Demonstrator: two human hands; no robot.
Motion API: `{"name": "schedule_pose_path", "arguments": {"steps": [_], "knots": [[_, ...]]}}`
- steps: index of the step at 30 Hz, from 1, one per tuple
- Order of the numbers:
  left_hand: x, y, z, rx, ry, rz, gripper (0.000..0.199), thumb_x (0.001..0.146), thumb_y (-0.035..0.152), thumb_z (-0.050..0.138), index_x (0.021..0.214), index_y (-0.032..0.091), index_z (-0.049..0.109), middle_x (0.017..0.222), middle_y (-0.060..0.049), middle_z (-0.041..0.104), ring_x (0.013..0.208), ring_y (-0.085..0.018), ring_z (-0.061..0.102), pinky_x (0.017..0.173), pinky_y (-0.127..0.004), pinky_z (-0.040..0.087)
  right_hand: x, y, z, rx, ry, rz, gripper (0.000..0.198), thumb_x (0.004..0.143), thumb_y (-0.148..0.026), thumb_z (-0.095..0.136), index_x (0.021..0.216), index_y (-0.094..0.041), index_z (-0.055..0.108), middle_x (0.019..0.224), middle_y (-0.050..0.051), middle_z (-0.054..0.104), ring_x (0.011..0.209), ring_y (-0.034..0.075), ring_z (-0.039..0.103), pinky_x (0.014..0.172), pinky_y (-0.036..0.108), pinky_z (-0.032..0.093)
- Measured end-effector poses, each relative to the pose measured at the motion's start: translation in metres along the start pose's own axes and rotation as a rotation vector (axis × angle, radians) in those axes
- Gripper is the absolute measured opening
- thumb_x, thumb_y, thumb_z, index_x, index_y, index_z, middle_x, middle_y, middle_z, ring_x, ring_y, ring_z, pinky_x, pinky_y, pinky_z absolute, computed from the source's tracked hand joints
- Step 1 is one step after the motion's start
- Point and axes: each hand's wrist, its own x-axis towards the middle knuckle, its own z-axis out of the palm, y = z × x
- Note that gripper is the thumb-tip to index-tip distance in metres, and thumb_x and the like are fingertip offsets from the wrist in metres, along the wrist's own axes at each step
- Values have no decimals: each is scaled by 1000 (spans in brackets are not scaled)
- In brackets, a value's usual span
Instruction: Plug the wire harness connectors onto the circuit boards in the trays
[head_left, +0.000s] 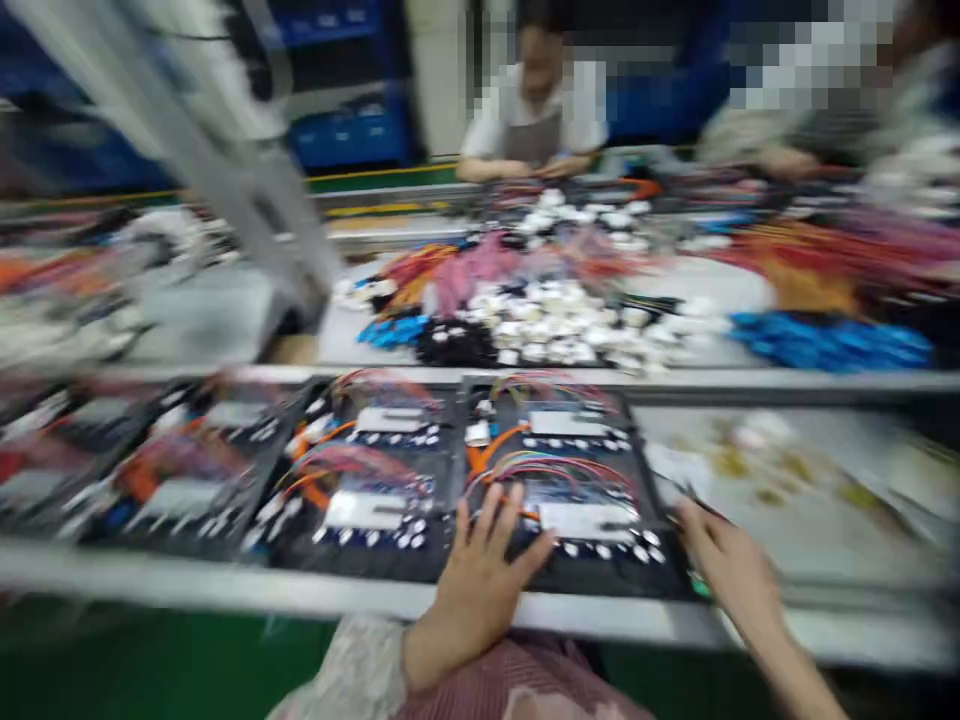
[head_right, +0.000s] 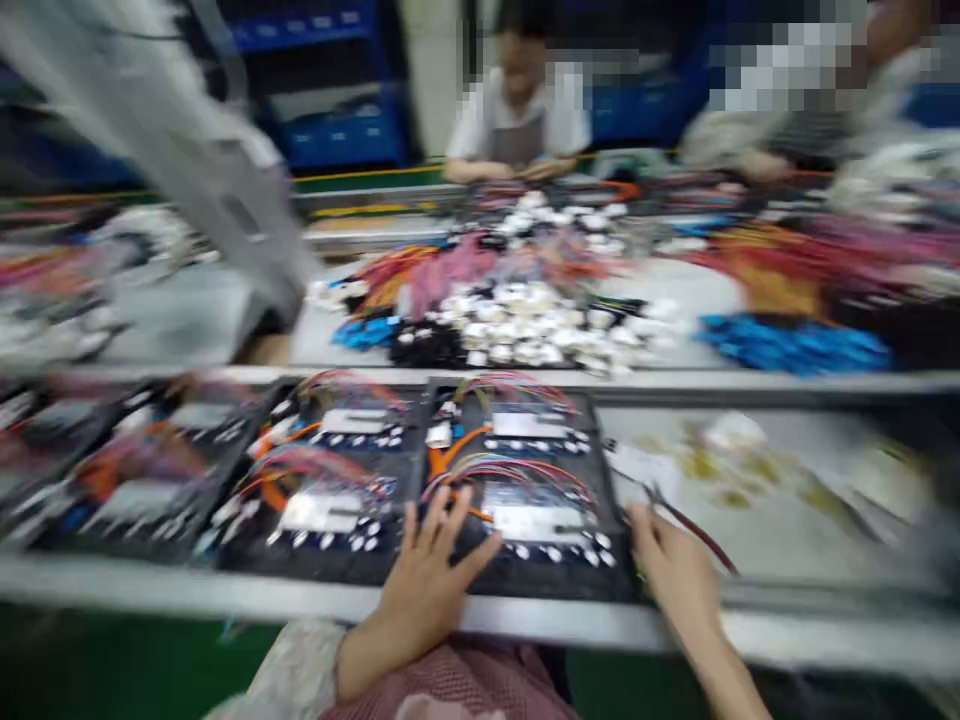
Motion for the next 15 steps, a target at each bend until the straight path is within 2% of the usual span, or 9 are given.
{"name": "schedule_pose_path", "arguments": {"steps": [2,5,7,9,12,15], "knots": [[3,-7,6,-29,-10,-21,83,79,12,69,150,42,40,163,-14,30,147,-42,30,111,-71,27,5,-2,6,58,-21,91,72,96,-67,19,59,-22,61,57,10,62,55,23,58,53,33,41],[13,-18,14,-77,55,14,102,73,4,69,156,42,25,167,-14,18,149,-46,23,110,-77,20,30,2,6,136,5,151,59,94,-63,36,64,-21,65,69,7,69,65,20,61,60,29,41],[17,-19,16,-98,87,65,108,74,2,68,158,43,14,168,-12,12,151,-46,17,111,-79,17,42,7,5,158,1,183,48,91,-56,48,66,-20,67,67,4,67,64,18,58,59,27,37],[18,-19,14,-100,126,98,107,77,2,66,158,43,9,169,-9,8,152,-44,13,112,-79,15,45,8,4,177,-28,191,39,89,-50,54,67,-20,68,65,3,66,62,16,56,57,26,34],[21,-25,4,-112,228,103,96,85,7,62,159,41,11,169,-5,6,154,-40,12,115,-75,14,44,6,6,204,-72,173,31,89,-45,57,75,-21,71,70,2,68,65,15,57,58,26,33],[30,-45,-10,-138,336,27,85,89,14,62,159,38,21,168,-7,17,150,-39,25,117,-67,23,45,2,6,220,-89,149,26,90,-40,56,89,-21,73,79,2,70,71,15,60,62,25,36]]}}
